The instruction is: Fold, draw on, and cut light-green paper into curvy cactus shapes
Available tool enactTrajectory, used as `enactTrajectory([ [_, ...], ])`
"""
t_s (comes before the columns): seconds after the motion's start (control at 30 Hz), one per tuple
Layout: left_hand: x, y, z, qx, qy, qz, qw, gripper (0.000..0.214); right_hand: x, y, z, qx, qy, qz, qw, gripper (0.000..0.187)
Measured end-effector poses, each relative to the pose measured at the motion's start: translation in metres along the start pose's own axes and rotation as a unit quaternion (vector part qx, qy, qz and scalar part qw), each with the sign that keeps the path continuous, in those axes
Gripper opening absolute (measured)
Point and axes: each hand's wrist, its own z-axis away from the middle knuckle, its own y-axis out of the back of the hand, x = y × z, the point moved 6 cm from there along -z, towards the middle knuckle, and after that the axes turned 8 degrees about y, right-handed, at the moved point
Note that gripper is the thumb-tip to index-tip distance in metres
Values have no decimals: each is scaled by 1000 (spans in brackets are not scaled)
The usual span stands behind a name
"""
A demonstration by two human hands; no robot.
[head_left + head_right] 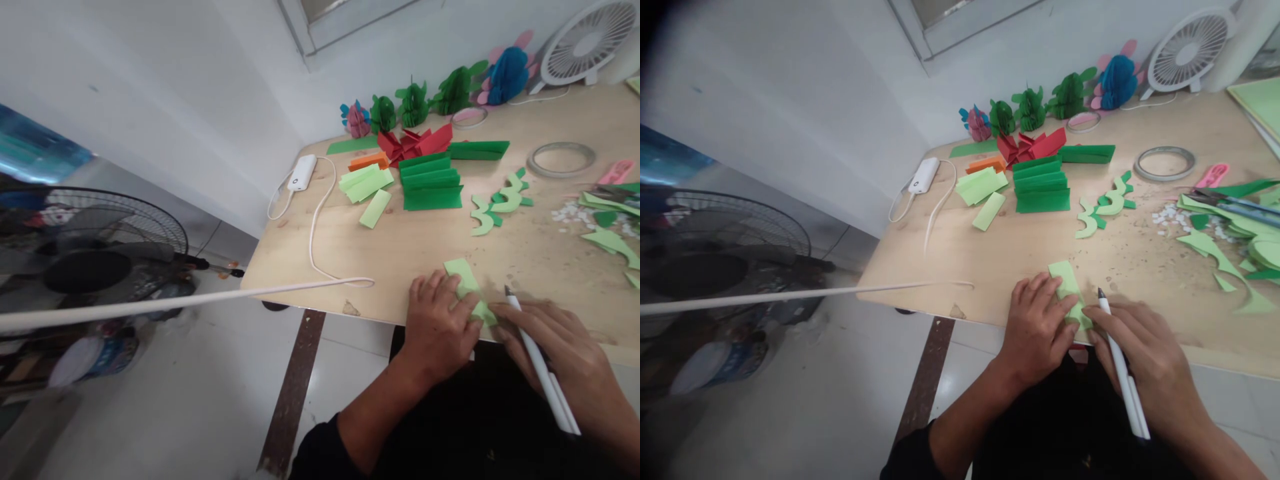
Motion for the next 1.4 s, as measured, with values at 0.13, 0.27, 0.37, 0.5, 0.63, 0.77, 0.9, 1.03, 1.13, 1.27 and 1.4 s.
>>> enactTrajectory([
  [0.13, -1, 0, 0, 2, 2, 1, 1000, 33, 0, 1, 0, 2, 1, 0, 1000, 31],
  [0.27, -1, -2, 0, -5, 2, 6, 1000, 33, 4, 2, -4, 9, -38, -14, 999, 25],
  [0.37, -1, -1, 0, -3, 4, 7, 1000, 32, 10, 0, -12, 8, -73, -16, 997, 23],
  [0.5, -1, -1, 1, -2, 9, 10, 1000, 31, 14, -8, -27, 14, -25, 10, 1000, 28],
  [0.63, -1, -3, 0, -11, 9, 11, 1000, 33, 19, -19, -33, 5, 10, 13, 1000, 29],
  [0.77, -1, -1, -1, -9, 10, 15, 1000, 34, 18, -22, -32, -3, 22, 17, 1000, 28],
  [0.9, -4, 3, 0, -9, 9, 21, 1000, 32, 15, -21, -33, -8, 26, 22, 999, 29],
  [1.03, -10, 5, 1, 8, -8, 15, 1000, 28, 16, -21, -35, -12, 22, 25, 999, 30],
  [1.13, -12, 2, 1, 3, -24, 2, 1000, 28, 16, -21, -35, -11, 24, 25, 999, 32],
  [1.27, -13, 1, 1, 6, -28, 0, 1000, 27, 16, -20, -34, -3, 23, 28, 999, 35],
  [1.4, -12, 1, 1, 9, -28, -3, 1000, 26, 16, -20, -35, -3, 17, 32, 999, 34],
])
